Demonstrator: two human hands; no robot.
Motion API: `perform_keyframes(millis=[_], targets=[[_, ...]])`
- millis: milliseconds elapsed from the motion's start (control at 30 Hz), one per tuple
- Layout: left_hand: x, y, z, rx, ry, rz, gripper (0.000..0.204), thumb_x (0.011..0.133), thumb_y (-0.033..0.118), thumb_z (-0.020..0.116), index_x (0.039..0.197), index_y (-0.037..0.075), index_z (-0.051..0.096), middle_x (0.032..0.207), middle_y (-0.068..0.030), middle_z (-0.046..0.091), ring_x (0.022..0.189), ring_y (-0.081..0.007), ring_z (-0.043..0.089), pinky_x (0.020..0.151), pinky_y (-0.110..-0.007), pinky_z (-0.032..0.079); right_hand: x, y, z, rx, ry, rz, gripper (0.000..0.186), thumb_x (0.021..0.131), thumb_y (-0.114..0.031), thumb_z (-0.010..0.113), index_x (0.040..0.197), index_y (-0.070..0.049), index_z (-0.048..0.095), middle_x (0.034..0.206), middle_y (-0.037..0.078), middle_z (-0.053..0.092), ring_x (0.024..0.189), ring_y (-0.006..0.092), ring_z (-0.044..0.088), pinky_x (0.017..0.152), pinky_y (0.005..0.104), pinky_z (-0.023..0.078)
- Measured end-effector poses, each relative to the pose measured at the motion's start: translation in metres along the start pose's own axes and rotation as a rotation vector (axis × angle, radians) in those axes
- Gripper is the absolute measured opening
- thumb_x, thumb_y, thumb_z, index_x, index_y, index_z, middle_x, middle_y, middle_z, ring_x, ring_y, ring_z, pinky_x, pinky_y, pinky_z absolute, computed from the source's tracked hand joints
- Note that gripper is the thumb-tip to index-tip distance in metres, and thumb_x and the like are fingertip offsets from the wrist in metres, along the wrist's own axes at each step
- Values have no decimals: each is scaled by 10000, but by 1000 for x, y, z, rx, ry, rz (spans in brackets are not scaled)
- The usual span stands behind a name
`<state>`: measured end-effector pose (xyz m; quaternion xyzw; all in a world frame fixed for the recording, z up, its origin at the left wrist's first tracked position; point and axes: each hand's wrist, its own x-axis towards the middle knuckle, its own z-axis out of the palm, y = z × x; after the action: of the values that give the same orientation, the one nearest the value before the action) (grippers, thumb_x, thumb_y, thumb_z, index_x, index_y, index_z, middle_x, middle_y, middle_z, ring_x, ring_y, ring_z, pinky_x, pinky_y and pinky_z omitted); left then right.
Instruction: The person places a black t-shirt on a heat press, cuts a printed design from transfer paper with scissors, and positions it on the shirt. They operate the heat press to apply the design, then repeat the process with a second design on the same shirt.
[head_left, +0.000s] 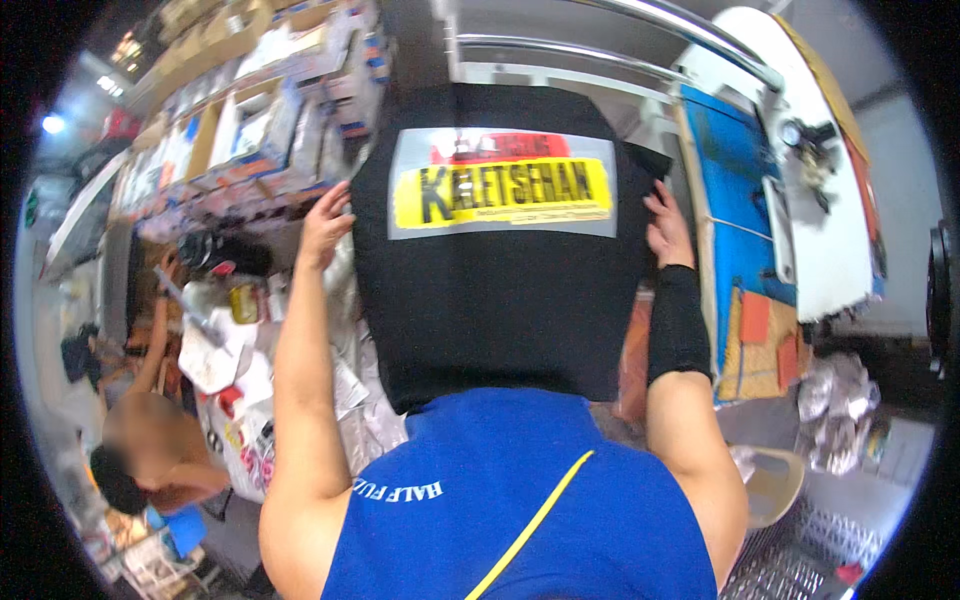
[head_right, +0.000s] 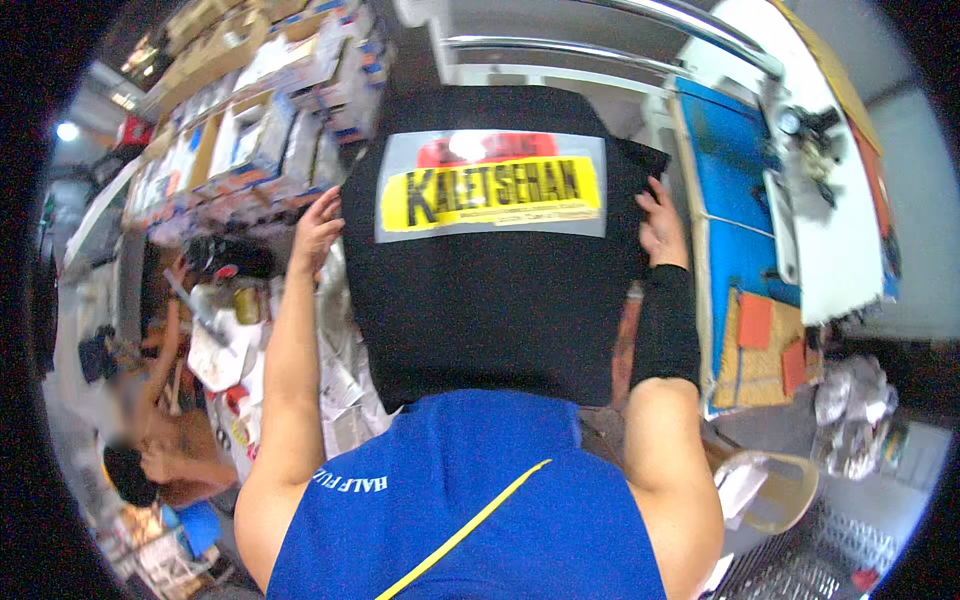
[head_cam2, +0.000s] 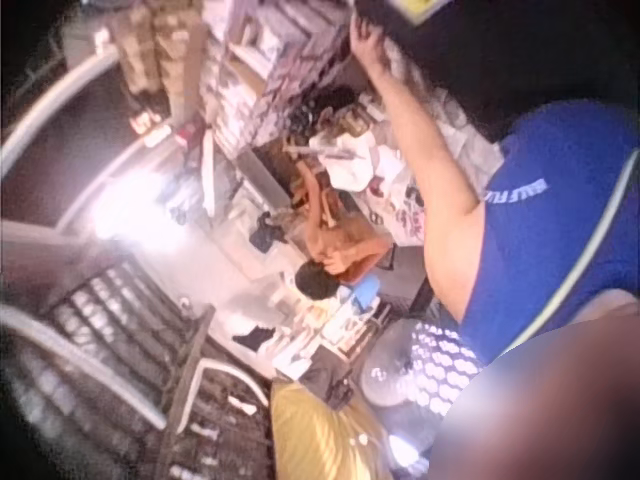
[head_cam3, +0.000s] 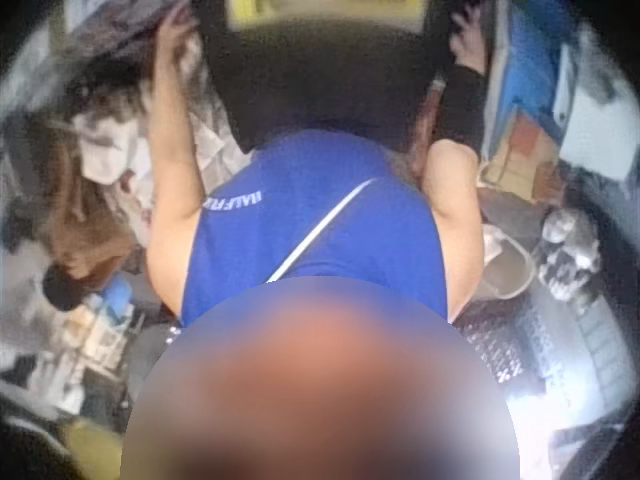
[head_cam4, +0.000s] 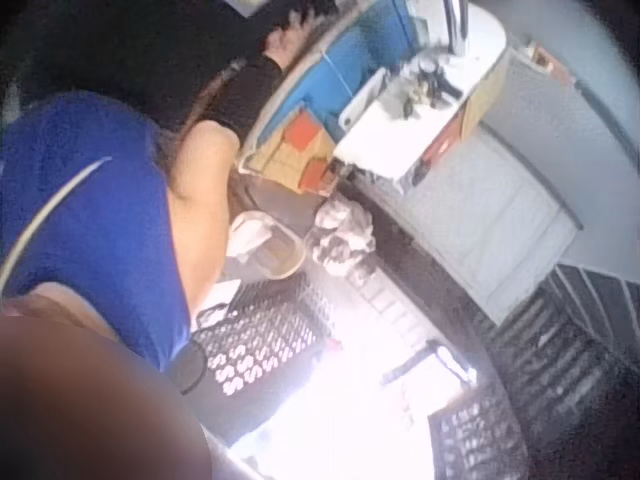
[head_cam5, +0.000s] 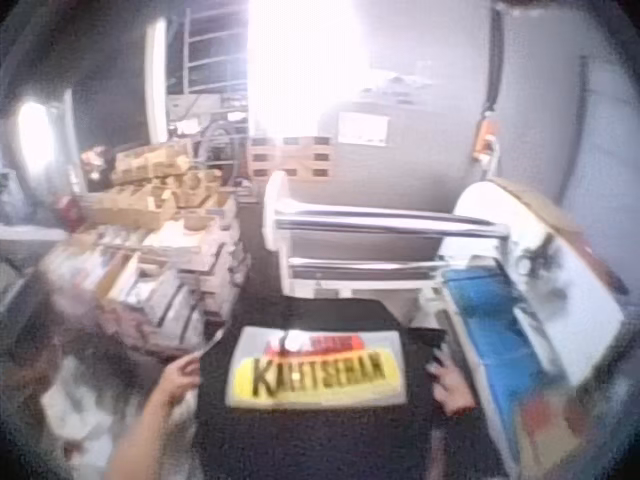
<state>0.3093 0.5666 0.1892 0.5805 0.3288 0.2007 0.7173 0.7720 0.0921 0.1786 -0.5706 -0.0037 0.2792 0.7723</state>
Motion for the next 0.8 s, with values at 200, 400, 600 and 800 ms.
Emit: perform_keyframes(millis=[200, 400, 600, 800], targets=[[8, -8, -3, -31, 9, 1, 827, 830, -121, 589, 1607, 101, 412, 1687, -237, 298, 1506, -239, 392, 1001, -280, 444, -12, -14, -4, -85, -32, 8, 696, 825, 188, 550, 1467, -74, 502, 1596, 211, 433, 1461, 301, 423, 1162, 389, 359], [8, -17, -4, -127, 32, 38, 803, 864, -129, 602, 1608, 102, 409, 1689, -207, 313, 1483, -168, 411, 932, -215, 431, -22, -16, -3, -49, -6, -19, 577, 831, 208, 573, 1357, -20, 508, 1510, 219, 523, 1384, 281, 510, 1128, 371, 419], [6, -20, -11, -205, 29, 1, 796, 871, -138, 614, 1604, 92, 407, 1665, -180, 377, 1442, -155, 457, 920, -205, 444, -40, -16, -4, -128, 60, -171, 482, 839, 212, 619, 1283, 38, 546, 1373, 217, 632, 1298, 283, 603, 1107, 382, 475], [-3, -21, -2, 207, 147, 171, 541, 918, -21, 687, 1446, 49, 588, 1403, -114, 654, 1065, -127, 667, 872, -284, 532, -100, -23, 42, -1190, 208, -490, 259, 844, -86, 765, 1101, -69, 734, 1198, 128, 744, 1172, 301, 692, 1023, 410, 532]])
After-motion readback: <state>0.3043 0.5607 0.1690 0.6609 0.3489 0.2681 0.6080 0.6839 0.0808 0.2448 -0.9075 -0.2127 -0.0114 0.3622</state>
